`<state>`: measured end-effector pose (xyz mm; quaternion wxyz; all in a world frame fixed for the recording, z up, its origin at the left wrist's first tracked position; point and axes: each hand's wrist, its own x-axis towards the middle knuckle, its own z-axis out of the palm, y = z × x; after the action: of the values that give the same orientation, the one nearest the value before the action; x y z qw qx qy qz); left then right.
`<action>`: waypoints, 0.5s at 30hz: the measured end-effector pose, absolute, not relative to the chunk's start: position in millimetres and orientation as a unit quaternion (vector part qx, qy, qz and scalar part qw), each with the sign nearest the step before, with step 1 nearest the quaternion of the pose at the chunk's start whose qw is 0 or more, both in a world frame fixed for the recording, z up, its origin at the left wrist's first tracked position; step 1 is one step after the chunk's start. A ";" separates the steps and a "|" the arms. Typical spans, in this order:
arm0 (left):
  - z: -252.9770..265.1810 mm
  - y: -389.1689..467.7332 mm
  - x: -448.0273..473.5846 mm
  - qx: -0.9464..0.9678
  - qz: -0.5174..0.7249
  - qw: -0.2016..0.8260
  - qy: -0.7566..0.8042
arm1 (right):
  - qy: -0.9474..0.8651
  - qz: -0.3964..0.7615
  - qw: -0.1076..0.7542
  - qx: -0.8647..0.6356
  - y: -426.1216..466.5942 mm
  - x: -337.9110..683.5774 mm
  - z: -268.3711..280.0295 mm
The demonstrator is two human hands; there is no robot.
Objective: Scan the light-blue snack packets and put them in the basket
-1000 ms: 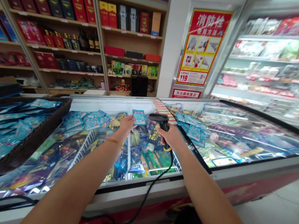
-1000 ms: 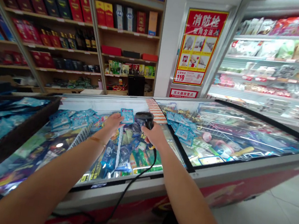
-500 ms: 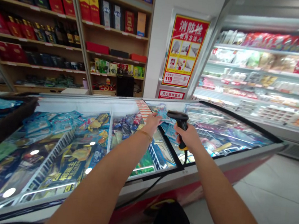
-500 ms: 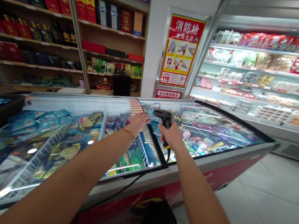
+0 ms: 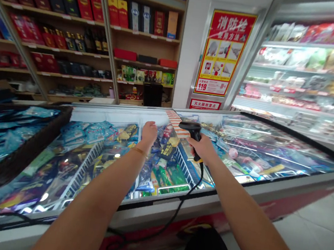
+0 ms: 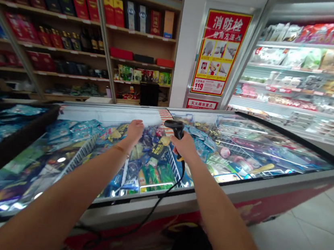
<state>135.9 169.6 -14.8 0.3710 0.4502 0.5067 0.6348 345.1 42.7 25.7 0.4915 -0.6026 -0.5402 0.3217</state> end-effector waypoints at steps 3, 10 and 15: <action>-7.2 165.9 61.1 0.446 0.607 0.267 0.601 | -0.554 0.349 0.488 -0.578 56.0 306.4 30.7; -2.0 141.9 -36.4 0.438 0.389 0.020 0.811 | -0.552 0.387 0.493 -0.551 66.6 243.4 27.2; -21.7 140.9 -47.8 0.430 0.358 0.018 0.829 | -0.544 0.412 0.468 -0.562 64.7 243.6 10.9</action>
<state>-47.8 140.9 -21.7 0.0184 0.4299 0.8287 0.3579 243.6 64.7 10.9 0.4685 -0.5616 -0.5436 0.4118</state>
